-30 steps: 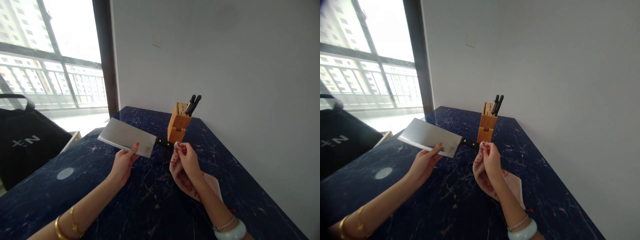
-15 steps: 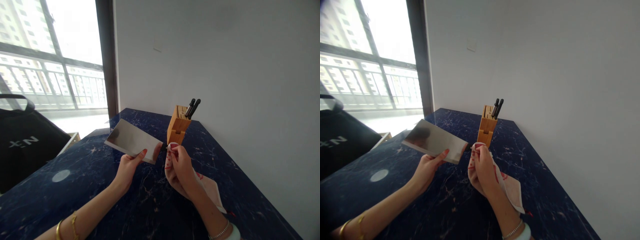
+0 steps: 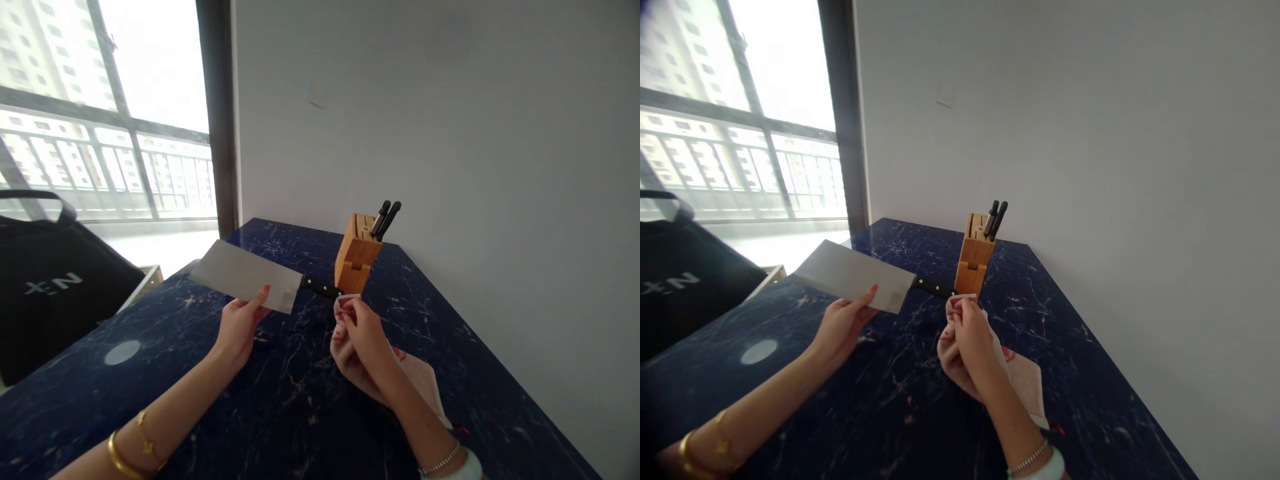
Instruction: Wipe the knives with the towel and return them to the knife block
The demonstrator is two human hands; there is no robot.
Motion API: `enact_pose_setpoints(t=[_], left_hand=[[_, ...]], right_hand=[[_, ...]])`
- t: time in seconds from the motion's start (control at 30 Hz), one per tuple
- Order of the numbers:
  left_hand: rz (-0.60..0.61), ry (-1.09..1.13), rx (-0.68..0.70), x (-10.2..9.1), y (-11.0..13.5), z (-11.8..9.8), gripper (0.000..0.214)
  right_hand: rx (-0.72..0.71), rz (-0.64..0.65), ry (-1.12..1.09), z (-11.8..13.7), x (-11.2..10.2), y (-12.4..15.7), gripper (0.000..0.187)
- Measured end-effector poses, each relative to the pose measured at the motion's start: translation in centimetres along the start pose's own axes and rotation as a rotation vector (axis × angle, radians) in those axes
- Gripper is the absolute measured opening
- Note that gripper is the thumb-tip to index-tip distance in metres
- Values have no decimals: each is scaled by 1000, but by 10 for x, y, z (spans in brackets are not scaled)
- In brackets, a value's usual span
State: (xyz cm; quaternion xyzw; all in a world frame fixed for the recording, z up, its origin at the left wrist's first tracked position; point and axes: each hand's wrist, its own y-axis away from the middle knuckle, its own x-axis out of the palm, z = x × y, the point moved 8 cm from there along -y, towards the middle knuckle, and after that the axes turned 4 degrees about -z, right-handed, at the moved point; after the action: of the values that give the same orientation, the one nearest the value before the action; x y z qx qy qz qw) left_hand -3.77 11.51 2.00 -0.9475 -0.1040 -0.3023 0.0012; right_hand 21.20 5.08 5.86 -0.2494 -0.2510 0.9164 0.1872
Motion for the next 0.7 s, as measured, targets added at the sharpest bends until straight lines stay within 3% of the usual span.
enact_pose_setpoints(t=[0.13,0.23,0.33,0.47,0.57,0.63,0.7], left_hand=[[-44,131,-159,-5,-8,10,13],[20,190,-314,6,-2,19,12],[112,216,-408,20,10,26,14],[227,293,-481,34,29,32,16],[431,373,-558,50,49,32,18],[651,343,-631,63,68,31,26],[756,246,-628,68,78,30,31]], right_hand=[[-14,-83,32,8,3,-16,40],[98,-106,-187,16,3,-23,53],[209,-33,-441,33,10,-21,44],[195,-27,-536,68,7,-26,26],[112,-28,-508,97,-6,-43,24],[0,-95,-446,122,-28,-61,23],[-134,-162,-351,149,-55,-81,24]])
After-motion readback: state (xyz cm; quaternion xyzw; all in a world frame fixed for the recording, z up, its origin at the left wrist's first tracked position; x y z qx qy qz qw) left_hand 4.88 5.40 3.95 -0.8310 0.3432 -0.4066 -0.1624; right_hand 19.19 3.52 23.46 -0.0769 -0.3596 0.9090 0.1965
